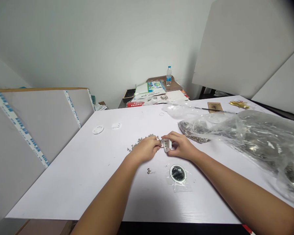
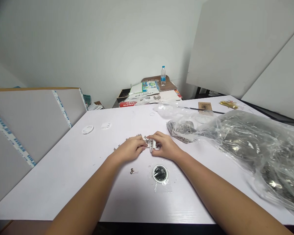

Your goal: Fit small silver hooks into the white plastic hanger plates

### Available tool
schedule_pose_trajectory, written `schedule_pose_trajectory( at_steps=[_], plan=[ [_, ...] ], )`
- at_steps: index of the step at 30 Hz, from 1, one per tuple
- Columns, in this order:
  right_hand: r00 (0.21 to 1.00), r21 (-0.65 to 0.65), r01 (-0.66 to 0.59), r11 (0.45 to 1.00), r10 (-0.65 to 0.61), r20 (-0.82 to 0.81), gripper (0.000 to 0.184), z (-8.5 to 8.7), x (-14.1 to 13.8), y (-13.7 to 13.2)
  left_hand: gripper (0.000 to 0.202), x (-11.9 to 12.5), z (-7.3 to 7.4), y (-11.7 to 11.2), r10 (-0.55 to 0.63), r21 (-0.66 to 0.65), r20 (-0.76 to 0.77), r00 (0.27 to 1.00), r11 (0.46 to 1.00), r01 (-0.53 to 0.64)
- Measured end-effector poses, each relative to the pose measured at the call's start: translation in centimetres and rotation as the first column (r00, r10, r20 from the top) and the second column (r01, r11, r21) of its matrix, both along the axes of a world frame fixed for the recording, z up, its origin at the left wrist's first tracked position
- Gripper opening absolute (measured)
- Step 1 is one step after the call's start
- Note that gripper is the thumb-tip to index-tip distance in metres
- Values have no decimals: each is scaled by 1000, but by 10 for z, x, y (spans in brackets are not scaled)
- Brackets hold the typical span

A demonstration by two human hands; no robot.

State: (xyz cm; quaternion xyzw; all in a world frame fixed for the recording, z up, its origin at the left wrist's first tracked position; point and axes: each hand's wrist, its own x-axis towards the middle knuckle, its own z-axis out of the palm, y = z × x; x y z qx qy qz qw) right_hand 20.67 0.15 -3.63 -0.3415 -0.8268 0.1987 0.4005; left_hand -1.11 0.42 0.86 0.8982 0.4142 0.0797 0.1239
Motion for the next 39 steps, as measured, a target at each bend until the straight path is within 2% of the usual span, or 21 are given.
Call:
schedule_pose_trajectory(
  at_steps=[4,7,10,15,17,39],
  plan=[
    [1000,-10,0,1000,0,-4,57,1,0,0,22,-8,9,-2,0,16,-59,998,1000,1],
    [1000,-18,5,1000,-5,-4,58,2,1,-1,21,-12,16,-2,80,115,-134,988,991,-64],
    [1000,-22,6,1000,-6,7,60,3,1,-1,21,-16,19,-1,118,133,-140,983,986,-100],
    [1000,-23,4,1000,-4,8,58,2,1,-1,25,-14,13,2,-22,119,-113,993,992,36],
    [1000,-22,4,1000,-4,4,57,2,0,-1,26,-13,10,3,-43,127,-110,993,990,57],
    [1000,-7,-6,1000,6,-8,57,1,0,0,28,-10,11,2,-3,110,-130,992,994,17]
  ],
)
